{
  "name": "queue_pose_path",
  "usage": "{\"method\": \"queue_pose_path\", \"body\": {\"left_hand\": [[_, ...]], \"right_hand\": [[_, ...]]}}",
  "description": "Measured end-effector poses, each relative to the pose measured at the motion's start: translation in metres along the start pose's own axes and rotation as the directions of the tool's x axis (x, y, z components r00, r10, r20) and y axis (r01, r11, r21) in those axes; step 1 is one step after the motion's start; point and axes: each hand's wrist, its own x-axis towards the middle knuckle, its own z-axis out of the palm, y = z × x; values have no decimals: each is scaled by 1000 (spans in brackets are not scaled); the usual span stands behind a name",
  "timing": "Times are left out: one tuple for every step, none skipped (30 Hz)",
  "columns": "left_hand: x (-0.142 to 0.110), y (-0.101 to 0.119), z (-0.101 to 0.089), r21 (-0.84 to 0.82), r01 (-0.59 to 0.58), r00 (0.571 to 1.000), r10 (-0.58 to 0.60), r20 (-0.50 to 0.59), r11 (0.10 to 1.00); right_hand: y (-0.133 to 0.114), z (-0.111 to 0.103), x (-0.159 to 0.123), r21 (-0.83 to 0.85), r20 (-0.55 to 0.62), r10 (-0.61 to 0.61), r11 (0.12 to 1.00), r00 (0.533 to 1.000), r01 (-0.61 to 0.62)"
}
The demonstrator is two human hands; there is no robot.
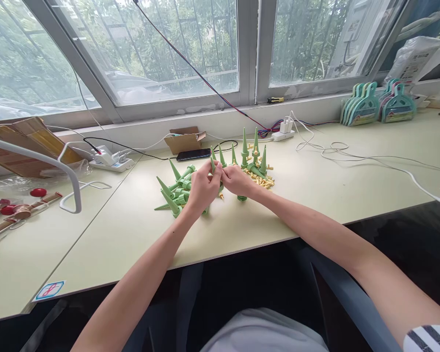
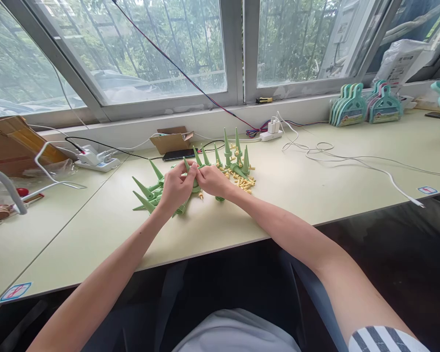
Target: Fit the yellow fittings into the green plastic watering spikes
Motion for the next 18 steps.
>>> {"method": "queue_pose_path", "body": {"left_hand": [[0, 0, 0, 4, -1, 1000, 1, 0, 1000], [0, 0, 0, 10, -3, 1000, 3, 0, 1000], [0, 1, 0, 15, -5, 1000, 5, -1, 1000], [0, 1, 0, 21, -7, 1000, 7, -1, 1000], [0, 1, 0, 24, -9, 1000, 9, -1, 1000], [0, 1, 0, 26, -11, 1000, 11, -2, 1000], [0, 0, 0, 28, -14, 1000, 14, 0, 1000], [0, 0, 0, 30, -18, 1000, 18, 0, 999], [0, 0, 0, 31, -22, 1000, 22, 1, 999], [0, 0, -1, 33, -25, 1000, 25, 2, 999], [0, 0, -1, 35, -27, 1000, 27, 2, 999], [0, 0, -1, 37, -29, 1000, 29, 3, 999], [0, 0, -1, 38, -29, 1000, 29, 3, 999], [0, 0, -1, 38, -29, 1000, 29, 4, 999], [0, 0, 0, 38, -28, 1000, 28, 5, 999], [0, -1, 0, 38, -28, 1000, 28, 5, 999], [0, -1, 0, 38, -27, 1000, 27, 6, 999], [0, -1, 0, 39, -27, 1000, 27, 5, 999]], "right_hand": [[0, 0, 0, -3, 0, -1, 1000, 1000, 1], [1, 0, 0, -7, -2, -4, 1000, 1000, 4], [1, 0, 0, -11, -4, -6, 1000, 1000, 6], [1, 1, 0, -14, -4, -7, 1000, 1000, 7], [2, 1, 1, -18, -5, -9, 1000, 1000, 8], [2, 1, 1, -20, -4, -10, 1000, 1000, 10], [3, 1, 1, -23, -5, -11, 1000, 1000, 11], [3, 2, 1, -25, -4, -13, 1000, 1000, 13], [3, 2, 1, -26, -2, -14, 1000, 1000, 14], [3, 2, 1, -26, -2, -15, 1000, 1000, 15], [3, 2, 1, -26, -1, -15, 1000, 1000, 15], [3, 1, 1, -25, 1, -14, 1000, 1000, 14], [3, 1, 1, -22, 1, -14, 1000, 1000, 14], [3, 1, 0, -19, 3, -15, 1000, 1000, 15], [2, 1, 0, -15, 3, -16, 1000, 1000, 16], [2, 1, 0, -10, 5, -15, 1000, 1000, 16], [1, 0, 0, -5, 7, -15, 1000, 1000, 15], [1, 0, 0, -1, 8, -13, 1000, 1000, 13]]}}
